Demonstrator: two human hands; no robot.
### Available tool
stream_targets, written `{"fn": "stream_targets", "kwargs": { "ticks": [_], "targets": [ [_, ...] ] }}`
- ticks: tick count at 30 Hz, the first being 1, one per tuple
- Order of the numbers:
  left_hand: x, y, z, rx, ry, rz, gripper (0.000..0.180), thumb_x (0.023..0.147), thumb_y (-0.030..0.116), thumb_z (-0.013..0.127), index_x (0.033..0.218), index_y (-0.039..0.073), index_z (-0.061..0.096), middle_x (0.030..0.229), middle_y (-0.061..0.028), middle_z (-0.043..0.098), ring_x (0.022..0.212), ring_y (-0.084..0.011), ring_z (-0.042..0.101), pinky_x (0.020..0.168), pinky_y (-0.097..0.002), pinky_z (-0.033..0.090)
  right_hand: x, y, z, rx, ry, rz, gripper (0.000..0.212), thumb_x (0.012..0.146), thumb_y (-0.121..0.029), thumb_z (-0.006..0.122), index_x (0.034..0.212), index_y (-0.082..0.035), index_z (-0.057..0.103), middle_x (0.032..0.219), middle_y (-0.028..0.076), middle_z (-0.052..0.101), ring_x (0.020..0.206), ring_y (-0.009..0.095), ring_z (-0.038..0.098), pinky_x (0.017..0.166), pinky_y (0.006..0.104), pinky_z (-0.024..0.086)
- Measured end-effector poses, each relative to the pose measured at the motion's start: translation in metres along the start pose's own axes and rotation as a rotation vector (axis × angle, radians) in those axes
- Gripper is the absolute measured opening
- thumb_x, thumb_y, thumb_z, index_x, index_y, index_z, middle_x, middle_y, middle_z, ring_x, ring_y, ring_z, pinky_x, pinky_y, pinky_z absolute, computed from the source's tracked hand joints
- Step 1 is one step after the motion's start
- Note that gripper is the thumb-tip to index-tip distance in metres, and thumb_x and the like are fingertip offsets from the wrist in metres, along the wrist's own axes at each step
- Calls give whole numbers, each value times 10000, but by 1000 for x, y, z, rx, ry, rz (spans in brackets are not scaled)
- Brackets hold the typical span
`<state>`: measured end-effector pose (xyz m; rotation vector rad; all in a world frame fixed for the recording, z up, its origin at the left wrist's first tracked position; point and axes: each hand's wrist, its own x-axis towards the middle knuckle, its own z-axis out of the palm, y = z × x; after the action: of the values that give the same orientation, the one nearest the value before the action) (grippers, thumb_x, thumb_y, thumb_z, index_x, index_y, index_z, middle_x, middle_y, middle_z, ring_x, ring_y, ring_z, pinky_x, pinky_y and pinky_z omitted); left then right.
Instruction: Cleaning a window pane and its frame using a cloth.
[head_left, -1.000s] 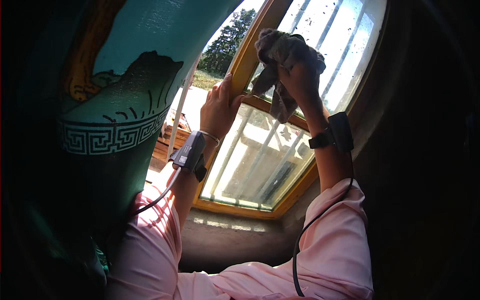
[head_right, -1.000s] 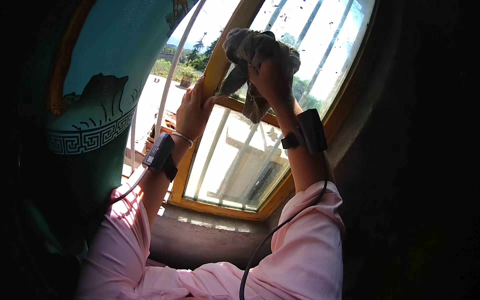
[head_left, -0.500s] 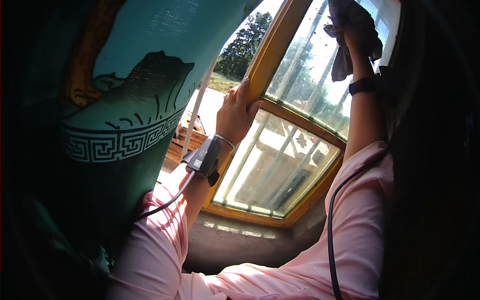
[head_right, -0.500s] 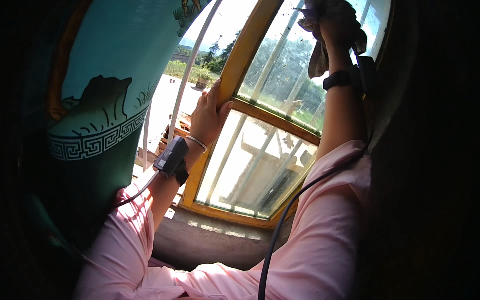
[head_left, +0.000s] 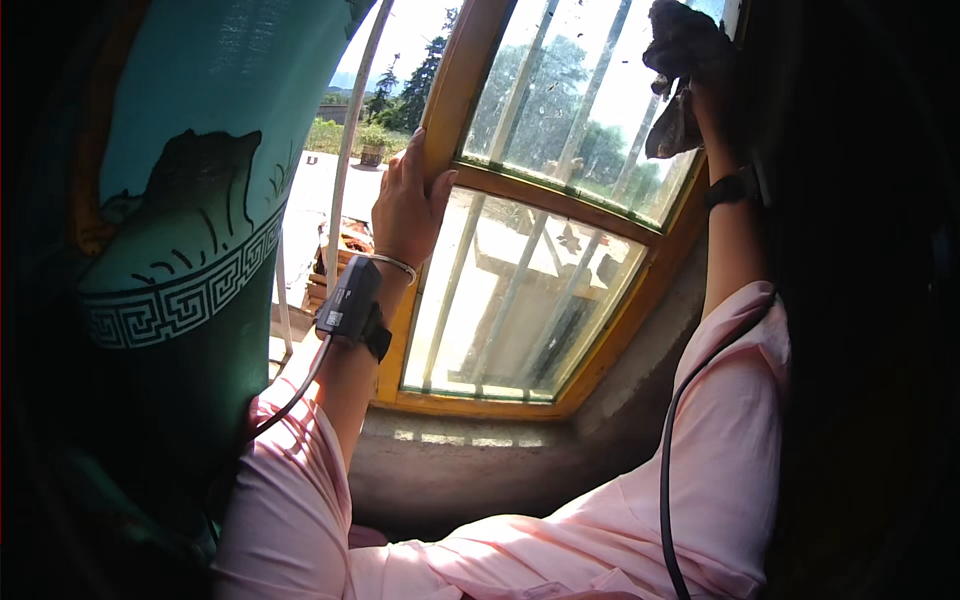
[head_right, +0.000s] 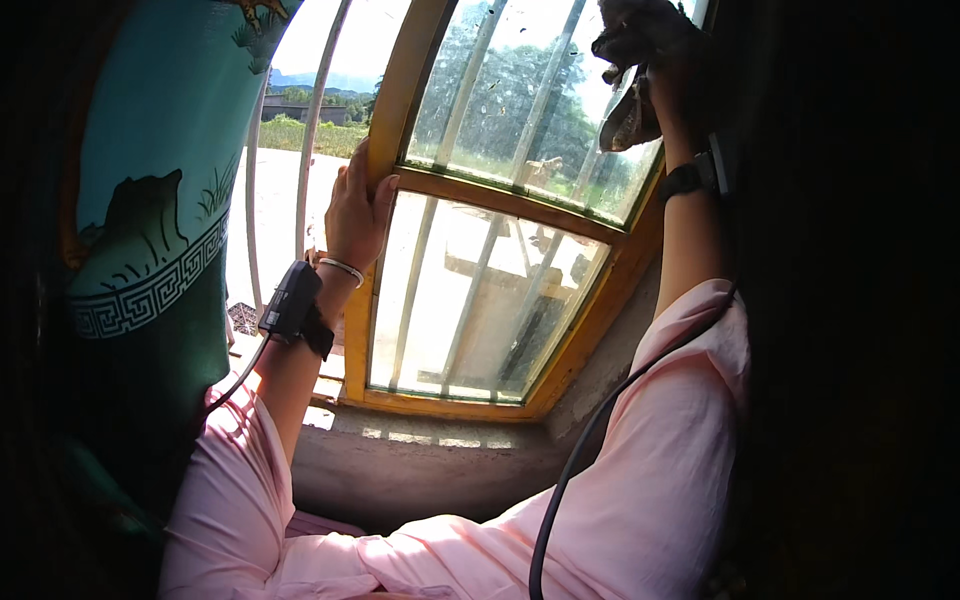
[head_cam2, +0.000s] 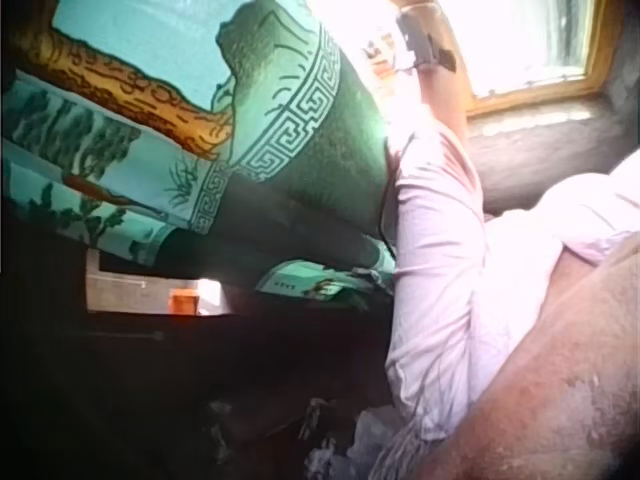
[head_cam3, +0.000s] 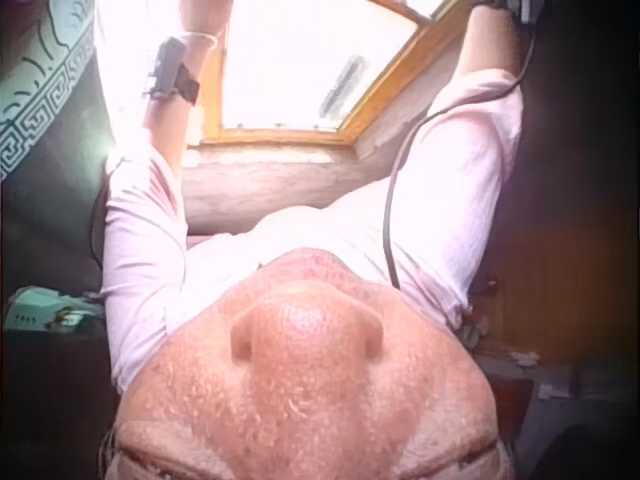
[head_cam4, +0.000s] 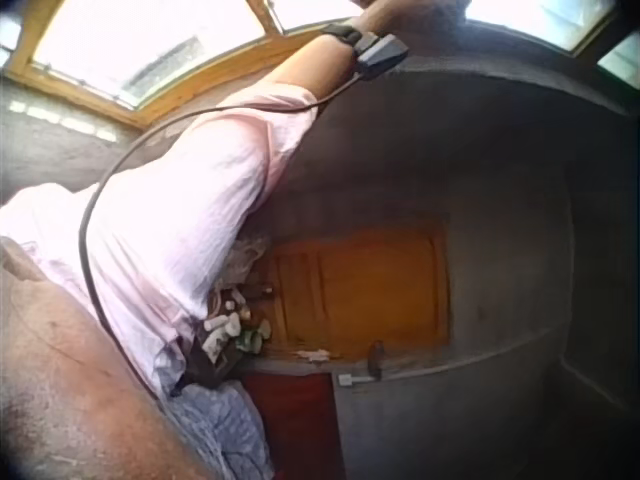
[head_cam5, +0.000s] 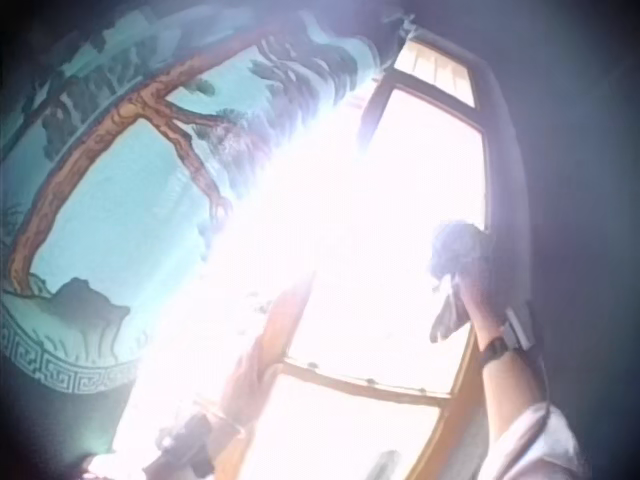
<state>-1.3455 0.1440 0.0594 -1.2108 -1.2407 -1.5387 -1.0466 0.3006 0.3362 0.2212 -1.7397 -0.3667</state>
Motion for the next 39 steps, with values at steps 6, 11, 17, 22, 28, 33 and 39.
{"fn": "stream_targets", "kwargs": {
  "ticks": [6, 11, 17, 22, 28, 33, 39],
  "targets": [
    [-6, -23, -4, 55, 56, 51, 603, 912, 313, 563, 1409, 100, 298, 1049, -210, 559, 941, -387, 579, 759, -462, 500, -29, 4, 38, -530, 107, -54, 184, 831, -154, 592, 966, -45, 654, 865, 138, 662, 834, 272, 647, 757, 346, 510],
    [0, -17, 5, 34, 79, 65, 573, 911, 366, 558, 1374, 98, 352, 1055, -208, 575, 965, -388, 590, 778, -456, 505, -106, 15, 15, -730, -36, 9, 193, 817, -144, 604, 972, -40, 652, 878, 137, 665, 845, 278, 647, 749, 350, 510],
    [-4, -25, 13, 46, 86, 86, 532, 937, 414, 496, 1360, 109, 390, 1127, -214, 573, 1001, -389, 590, 820, -443, 504, -182, -9, 14, -776, -303, 83, 214, 792, -124, 626, 986, -36, 647, 896, 134, 668, 865, 290, 643, 767, 353, 502],
    [-2, -10, 3, -19, 30, 5, 573, 910, 377, 531, 1365, 73, 362, 1239, -238, 490, 1131, -409, 483, 923, -439, 425, -228, -62, 27, -413, -82, 202, 331, 758, -92, 664, 1082, -38, 616, 1032, 137, 641, 1016, 275, 595, 906, 348, 449],
    [-5, -2, 5, -5, -1, -87, 542, 925, 290, 519, 1365, 32, 333, 1239, -269, 487, 1164, -428, 460, 964, -455, 388, -311, -45, 37, -595, 272, 226, 427, 793, -202, 649, 1185, -55, 565, 1236, 147, 539, 1187, 303, 464, 1003, 421, 364],
    [-2, -9, 14, -17, 101, 49, 521, 926, 293, 519, 1345, 28, 360, 1221, -265, 503, 1146, -426, 477, 951, -452, 398, -336, -97, 135, -574, 218, 78, 423, 758, -294, 694, 1123, -94, 618, 1249, 175, 515, 1198, 396, 410, 980, 504, 352],
    [-1, -12, 15, 15, 96, 78, 490, 936, 291, 501, 1327, 24, 376, 1196, -269, 511, 1129, -432, 483, 930, -449, 411, -445, -250, 200, -314, -386, 39, 310, 741, -125, 634, 1049, -125, 667, 1166, 60, 591, 1084, 272, 541, 964, 403, 422]
  ]
}}
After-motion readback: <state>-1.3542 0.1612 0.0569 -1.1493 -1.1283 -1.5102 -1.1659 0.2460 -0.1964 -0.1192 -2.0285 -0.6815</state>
